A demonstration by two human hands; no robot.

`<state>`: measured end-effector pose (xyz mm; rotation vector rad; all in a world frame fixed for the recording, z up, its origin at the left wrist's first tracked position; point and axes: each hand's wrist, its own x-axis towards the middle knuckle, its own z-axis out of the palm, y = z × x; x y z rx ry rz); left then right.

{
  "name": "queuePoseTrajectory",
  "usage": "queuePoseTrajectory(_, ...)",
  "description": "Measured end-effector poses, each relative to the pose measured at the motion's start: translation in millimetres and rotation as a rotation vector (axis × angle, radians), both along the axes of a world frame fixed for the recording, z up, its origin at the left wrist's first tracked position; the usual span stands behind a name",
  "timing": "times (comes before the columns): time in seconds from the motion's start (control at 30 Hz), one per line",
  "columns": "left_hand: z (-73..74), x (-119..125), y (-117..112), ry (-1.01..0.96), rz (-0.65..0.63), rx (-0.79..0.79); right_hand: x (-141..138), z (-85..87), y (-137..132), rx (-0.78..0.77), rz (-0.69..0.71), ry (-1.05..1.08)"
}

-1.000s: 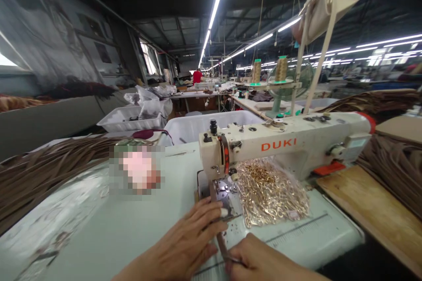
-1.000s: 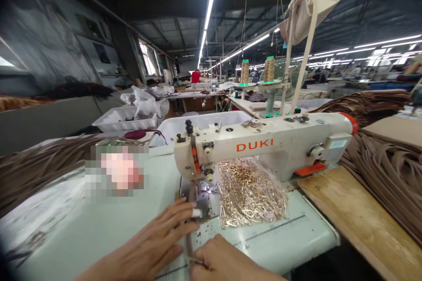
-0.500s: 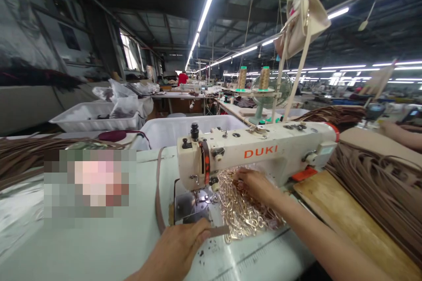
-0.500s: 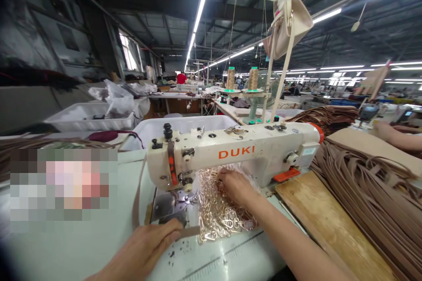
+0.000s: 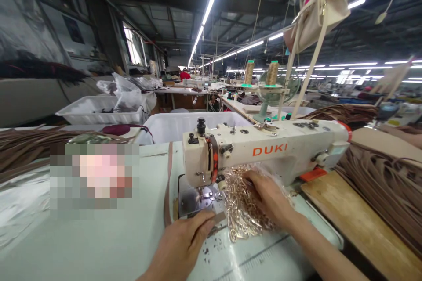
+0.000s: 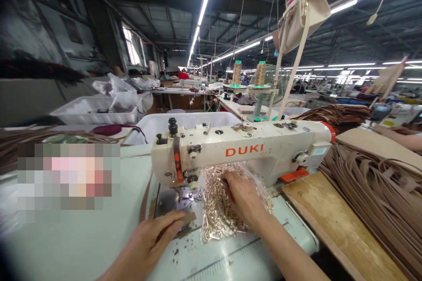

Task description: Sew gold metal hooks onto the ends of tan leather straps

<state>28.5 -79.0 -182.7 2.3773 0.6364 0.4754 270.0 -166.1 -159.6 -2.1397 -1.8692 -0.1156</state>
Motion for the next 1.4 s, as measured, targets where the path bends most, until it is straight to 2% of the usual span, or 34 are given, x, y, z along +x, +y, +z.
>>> queuePoseTrajectory(0.07, 0.2, -2.3, -2.2, -0.014, 0.041, 0.032, -27.3, -0.8, -12.8, 0.012, 0.066, 0.237)
queuePoseTrajectory(0.13, 0.6, -3.9, -4.6, -0.03, 0.067, 0.06, -53.0, -5.3, -21.7, 0.048, 0.072, 0.436)
queuePoseTrajectory(0.2, 1.3, -5.0, -6.5, -0.04, 0.076, 0.094, -72.0, -10.8, -25.6, 0.088, 0.06, 0.562)
queuePoseTrajectory(0.3, 3.0, -6.5, -8.1, -0.04, 0.082, 0.148, -86.2, -16.1, -25.5, 0.137, 0.053, 0.686)
queuePoseTrajectory(0.47, 3.7, -9.4, -9.0, -0.034, 0.106, 0.235, -92.3, -17.4, -25.2, 0.202, 0.002, 0.715)
queuePoseTrajectory(0.73, -0.5, -8.9, -9.1, -0.031, 0.092, 0.296, -100.0, -22.3, -25.4, 0.237, -0.006, 0.693)
queuePoseTrajectory(0.97, -6.0, -7.8, -11.3, -0.049, 0.078, 0.474, -115.2, -26.1, -21.5, 0.256, -0.011, 0.763)
queuePoseTrajectory(1.17, 2.3, -8.7, -6.3, 0.097, 0.035, 0.342, -106.8, -26.7, -23.1, 0.207, 0.166, 0.569)
queuePoseTrajectory(1.27, 11.3, -11.6, 1.9, 0.167, -0.089, 0.232, -93.7, -16.8, -22.7, 0.14, 0.234, 0.561)
queuePoseTrajectory(1.4, 25.5, -17.2, 10.1, 0.144, -0.241, 0.019, -75.7, -3.8, -21.8, 0.018, 0.357, 0.603)
